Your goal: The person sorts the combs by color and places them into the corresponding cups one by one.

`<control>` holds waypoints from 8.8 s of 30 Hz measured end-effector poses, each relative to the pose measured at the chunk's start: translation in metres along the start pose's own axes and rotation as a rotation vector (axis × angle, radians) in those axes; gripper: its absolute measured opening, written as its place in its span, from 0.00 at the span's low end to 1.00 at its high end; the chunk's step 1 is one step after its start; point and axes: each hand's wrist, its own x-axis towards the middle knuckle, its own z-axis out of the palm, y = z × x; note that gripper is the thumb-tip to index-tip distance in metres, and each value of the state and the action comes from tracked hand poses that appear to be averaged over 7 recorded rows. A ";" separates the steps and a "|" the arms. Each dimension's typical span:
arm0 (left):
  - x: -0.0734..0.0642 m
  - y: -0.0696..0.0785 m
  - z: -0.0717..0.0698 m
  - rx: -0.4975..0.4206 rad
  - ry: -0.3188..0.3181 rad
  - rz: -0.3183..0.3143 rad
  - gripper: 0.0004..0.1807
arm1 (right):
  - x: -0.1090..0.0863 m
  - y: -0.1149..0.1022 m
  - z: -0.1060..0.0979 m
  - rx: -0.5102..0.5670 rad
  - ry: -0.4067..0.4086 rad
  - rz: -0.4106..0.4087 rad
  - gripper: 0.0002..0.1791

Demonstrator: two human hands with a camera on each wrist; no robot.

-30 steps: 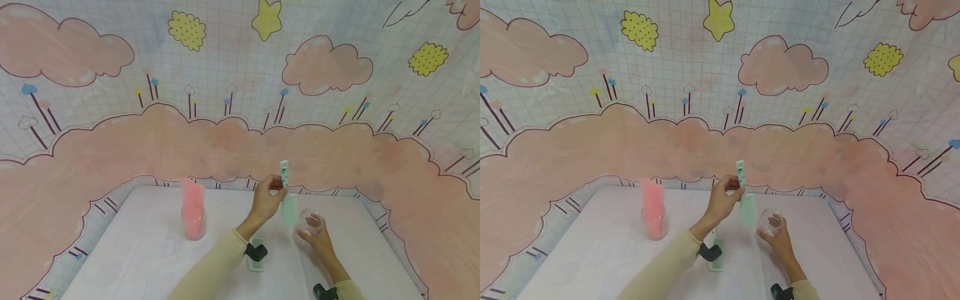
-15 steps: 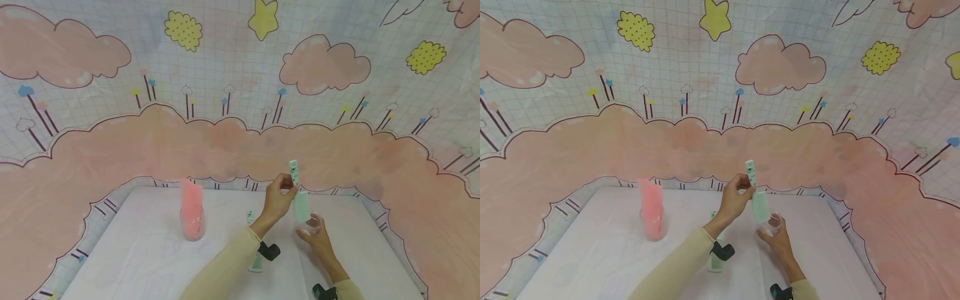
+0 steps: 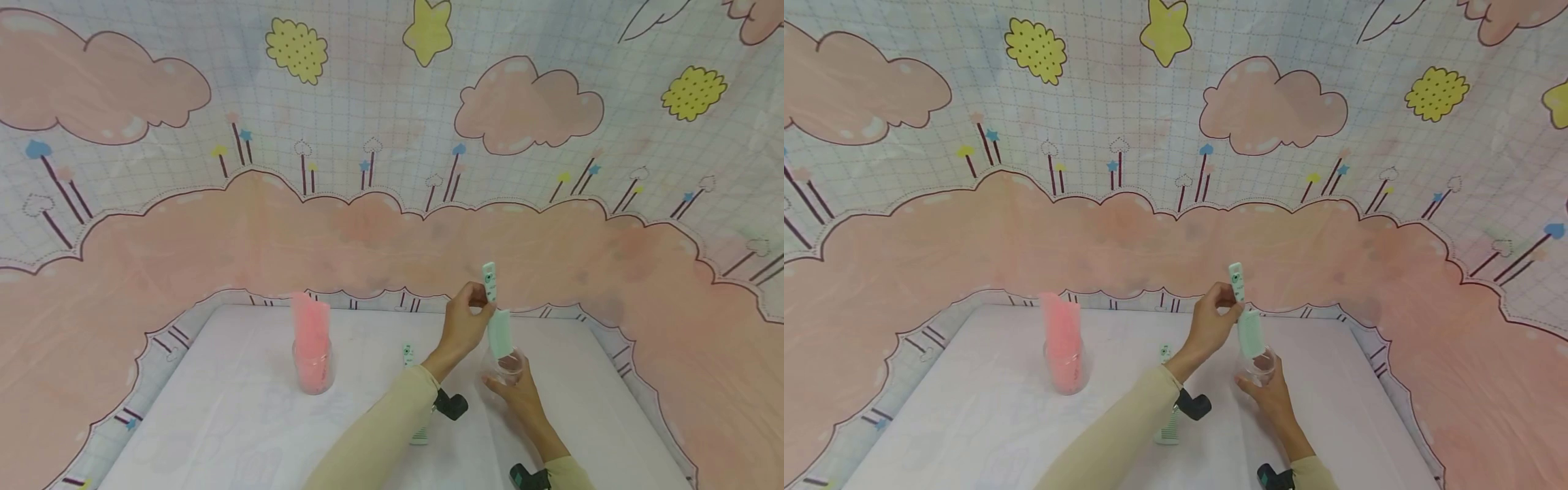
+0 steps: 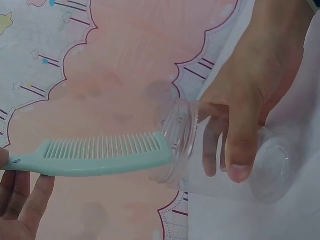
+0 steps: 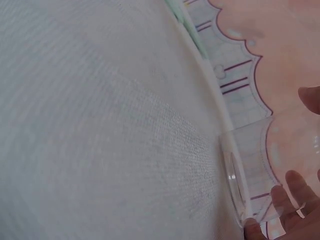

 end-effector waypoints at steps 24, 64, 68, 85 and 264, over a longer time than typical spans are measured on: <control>-0.014 -0.023 0.018 0.075 -0.069 -0.083 0.10 | -0.001 -0.003 -0.001 -0.053 -0.007 0.095 0.61; -0.029 -0.056 0.024 0.167 -0.119 -0.101 0.08 | -0.001 0.004 0.000 -0.087 0.013 0.059 0.54; -0.030 -0.059 0.023 0.164 -0.115 -0.114 0.10 | 0.000 0.004 0.002 -0.069 0.021 0.038 0.52; -0.031 -0.053 -0.002 0.124 -0.123 -0.070 0.13 | -0.001 0.003 0.002 -0.042 0.023 0.085 0.52; -0.064 -0.072 -0.114 0.243 -0.172 -0.235 0.09 | -0.004 0.004 0.002 -0.066 -0.023 0.133 0.53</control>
